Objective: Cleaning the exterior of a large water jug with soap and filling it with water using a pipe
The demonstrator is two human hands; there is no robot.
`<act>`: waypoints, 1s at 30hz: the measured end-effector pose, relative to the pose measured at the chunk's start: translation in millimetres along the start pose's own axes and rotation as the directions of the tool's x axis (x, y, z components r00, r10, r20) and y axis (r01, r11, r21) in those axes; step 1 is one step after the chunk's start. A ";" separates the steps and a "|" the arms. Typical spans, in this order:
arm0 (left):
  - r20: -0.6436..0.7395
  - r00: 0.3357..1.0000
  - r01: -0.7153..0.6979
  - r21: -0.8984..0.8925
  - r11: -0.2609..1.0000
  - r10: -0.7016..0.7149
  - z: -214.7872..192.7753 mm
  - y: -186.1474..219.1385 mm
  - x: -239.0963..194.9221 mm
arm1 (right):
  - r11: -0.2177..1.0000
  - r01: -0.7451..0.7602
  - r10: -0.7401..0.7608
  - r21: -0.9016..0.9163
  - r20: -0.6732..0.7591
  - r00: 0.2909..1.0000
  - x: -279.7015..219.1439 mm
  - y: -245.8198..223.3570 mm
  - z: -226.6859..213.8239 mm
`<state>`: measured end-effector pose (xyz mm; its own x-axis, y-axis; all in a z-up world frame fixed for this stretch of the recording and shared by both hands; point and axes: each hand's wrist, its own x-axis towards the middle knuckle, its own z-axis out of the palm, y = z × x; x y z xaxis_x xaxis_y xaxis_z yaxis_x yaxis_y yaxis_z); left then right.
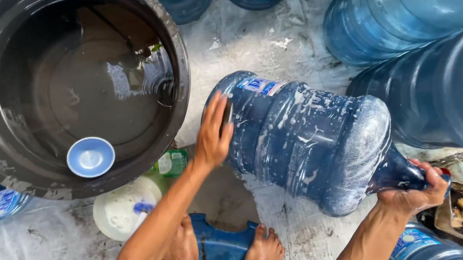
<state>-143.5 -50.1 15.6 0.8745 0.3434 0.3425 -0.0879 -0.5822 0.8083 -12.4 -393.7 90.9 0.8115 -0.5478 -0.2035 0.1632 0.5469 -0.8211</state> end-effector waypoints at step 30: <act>0.056 0.916 0.392 0.090 0.915 -0.398 -125.1 40.8 -119.8 | 0.817 0.507 0.004 -0.273 0.883 0.469 -77.5 41.3 147.8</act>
<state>-311.6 -22.8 67.5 0.8626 0.5048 -0.0348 0.3056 -0.4650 0.8309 14.4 -235.0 151.6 0.8769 0.3044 0.3720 0.3916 -0.0036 -0.9201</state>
